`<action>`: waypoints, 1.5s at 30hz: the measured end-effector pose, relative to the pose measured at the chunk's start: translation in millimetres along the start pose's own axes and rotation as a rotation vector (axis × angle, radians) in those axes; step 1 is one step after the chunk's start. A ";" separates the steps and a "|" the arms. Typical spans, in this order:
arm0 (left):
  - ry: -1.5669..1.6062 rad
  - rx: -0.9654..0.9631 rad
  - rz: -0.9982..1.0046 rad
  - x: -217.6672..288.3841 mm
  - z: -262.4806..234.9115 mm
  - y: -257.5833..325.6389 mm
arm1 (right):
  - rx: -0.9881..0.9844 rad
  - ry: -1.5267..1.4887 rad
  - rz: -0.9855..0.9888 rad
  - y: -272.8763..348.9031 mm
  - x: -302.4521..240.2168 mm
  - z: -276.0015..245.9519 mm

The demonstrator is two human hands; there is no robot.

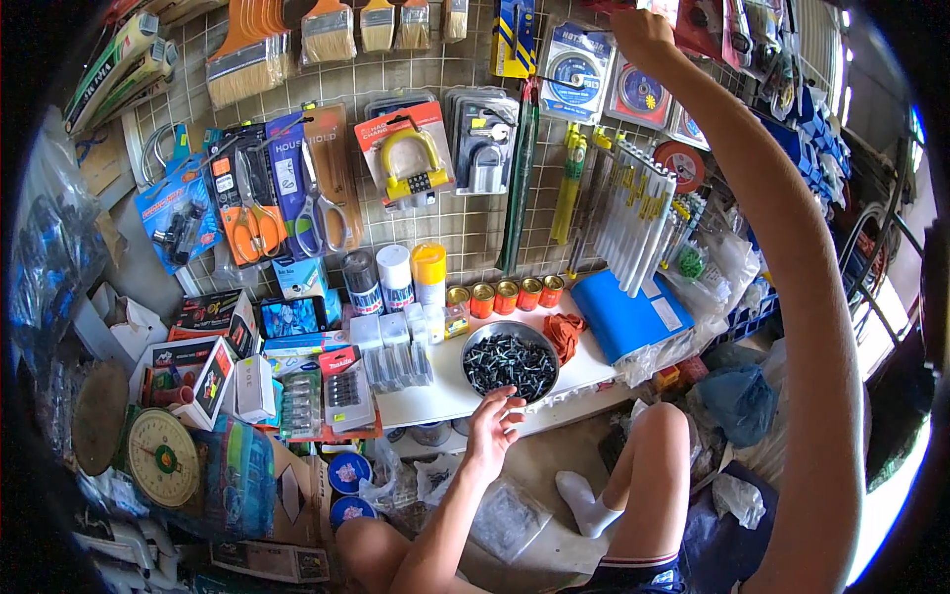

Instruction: Cleaning and inspecting packaged saw blades on a shelf.

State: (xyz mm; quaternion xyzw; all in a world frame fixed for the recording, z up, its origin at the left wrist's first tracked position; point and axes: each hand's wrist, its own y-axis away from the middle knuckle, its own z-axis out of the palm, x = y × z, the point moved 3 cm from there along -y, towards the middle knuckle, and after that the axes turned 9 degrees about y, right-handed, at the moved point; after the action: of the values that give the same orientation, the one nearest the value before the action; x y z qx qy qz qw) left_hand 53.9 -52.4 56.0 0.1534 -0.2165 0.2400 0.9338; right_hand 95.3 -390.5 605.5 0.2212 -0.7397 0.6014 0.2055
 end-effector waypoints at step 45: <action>-0.467 0.089 -0.069 -23.7 -14.3 -14.3 | 0.436 -0.446 -0.108 102.0 134.1 81.9</action>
State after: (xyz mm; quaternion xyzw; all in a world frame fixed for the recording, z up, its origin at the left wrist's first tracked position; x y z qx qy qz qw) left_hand 47.3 -67.9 29.8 0.2531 -0.4105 0.1754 0.8583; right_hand -76.0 -463.2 584.7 0.4255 -0.6074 0.6706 0.0178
